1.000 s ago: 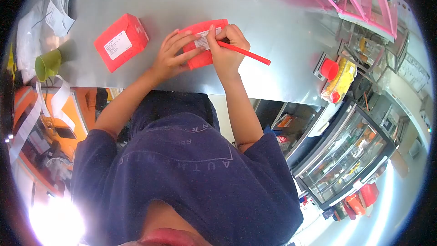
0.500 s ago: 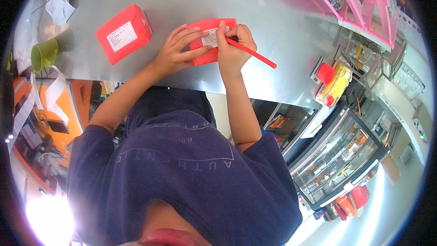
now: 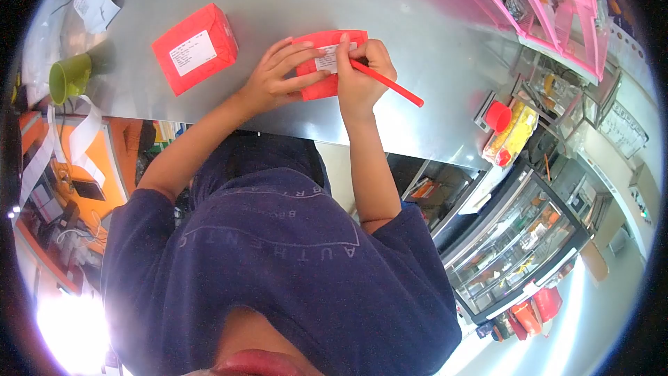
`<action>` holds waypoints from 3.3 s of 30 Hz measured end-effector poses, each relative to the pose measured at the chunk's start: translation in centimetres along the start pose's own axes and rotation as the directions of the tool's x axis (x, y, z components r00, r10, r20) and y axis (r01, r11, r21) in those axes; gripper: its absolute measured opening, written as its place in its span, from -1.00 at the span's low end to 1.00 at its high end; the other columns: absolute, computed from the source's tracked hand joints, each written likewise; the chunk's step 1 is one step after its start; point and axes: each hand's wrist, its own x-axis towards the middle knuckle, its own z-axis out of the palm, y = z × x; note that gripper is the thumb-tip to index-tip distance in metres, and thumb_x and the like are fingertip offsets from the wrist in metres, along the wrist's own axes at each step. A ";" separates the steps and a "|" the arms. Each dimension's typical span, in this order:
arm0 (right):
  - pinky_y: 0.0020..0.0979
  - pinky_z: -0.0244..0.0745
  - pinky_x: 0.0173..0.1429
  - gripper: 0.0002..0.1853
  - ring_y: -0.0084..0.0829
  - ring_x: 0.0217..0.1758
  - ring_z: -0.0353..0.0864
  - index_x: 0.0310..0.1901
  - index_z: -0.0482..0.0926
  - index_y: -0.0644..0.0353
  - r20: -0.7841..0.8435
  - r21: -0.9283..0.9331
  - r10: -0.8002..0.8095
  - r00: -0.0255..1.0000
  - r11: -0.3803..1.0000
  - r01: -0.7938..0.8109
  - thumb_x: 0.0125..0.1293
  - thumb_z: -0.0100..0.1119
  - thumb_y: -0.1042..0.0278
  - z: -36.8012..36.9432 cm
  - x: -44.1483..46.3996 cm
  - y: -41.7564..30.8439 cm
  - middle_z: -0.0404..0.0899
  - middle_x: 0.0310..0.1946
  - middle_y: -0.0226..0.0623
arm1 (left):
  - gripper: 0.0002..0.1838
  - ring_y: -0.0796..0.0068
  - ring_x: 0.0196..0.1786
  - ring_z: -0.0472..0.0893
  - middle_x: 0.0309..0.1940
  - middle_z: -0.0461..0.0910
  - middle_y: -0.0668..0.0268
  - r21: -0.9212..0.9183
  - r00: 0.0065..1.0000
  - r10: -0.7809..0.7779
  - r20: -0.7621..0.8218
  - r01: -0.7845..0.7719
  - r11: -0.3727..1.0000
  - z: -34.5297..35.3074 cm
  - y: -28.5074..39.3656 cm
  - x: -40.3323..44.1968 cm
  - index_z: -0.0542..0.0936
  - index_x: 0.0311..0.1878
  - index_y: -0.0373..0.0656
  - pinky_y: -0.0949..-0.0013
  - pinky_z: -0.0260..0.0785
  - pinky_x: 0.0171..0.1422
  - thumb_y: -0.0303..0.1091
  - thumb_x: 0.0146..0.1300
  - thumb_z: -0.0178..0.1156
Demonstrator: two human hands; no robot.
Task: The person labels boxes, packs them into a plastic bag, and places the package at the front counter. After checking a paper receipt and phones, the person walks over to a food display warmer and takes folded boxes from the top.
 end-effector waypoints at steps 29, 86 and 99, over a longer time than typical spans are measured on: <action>-0.07 0.42 -0.07 -0.76 0.06 -0.14 0.51 -0.06 0.45 0.21 0.242 -0.258 -0.696 0.676 0.625 0.737 0.25 -0.02 0.42 9.2 31.7 -16.0 0.48 -0.21 0.06 | -0.14 0.15 0.28 0.25 0.23 0.23 0.10 0.713 0.838 -0.510 0.194 0.237 0.660 -5.4 -2.5 10.4 0.23 0.20 -0.20 -0.04 0.08 0.36 -0.08 -0.13 0.42; -0.43 0.45 -0.02 -0.71 -0.47 -0.05 0.52 0.04 0.52 0.19 0.710 0.127 -0.057 0.702 0.991 -0.048 0.31 0.07 0.36 23.1 4.6 -24.9 0.56 -0.05 -0.28 | -0.79 0.07 -0.31 0.60 -0.41 0.62 0.12 0.365 0.521 -0.351 -0.778 0.829 0.423 -56.2 -33.5 -18.7 0.57 -0.24 -0.16 0.17 0.40 -0.20 -0.29 0.27 -0.01; -0.56 0.32 -0.37 -0.84 -0.62 -0.48 0.41 -0.20 0.61 0.21 0.460 0.333 -0.267 0.847 0.936 0.114 0.21 0.14 0.41 41.1 6.9 -29.9 0.54 -0.40 -0.39 | -0.63 0.44 -0.36 0.51 -0.33 0.56 0.24 0.125 0.350 -0.189 -0.918 0.705 0.699 -68.7 -15.8 -5.4 0.51 -0.10 -0.41 0.45 0.36 -0.25 -0.20 0.39 -0.02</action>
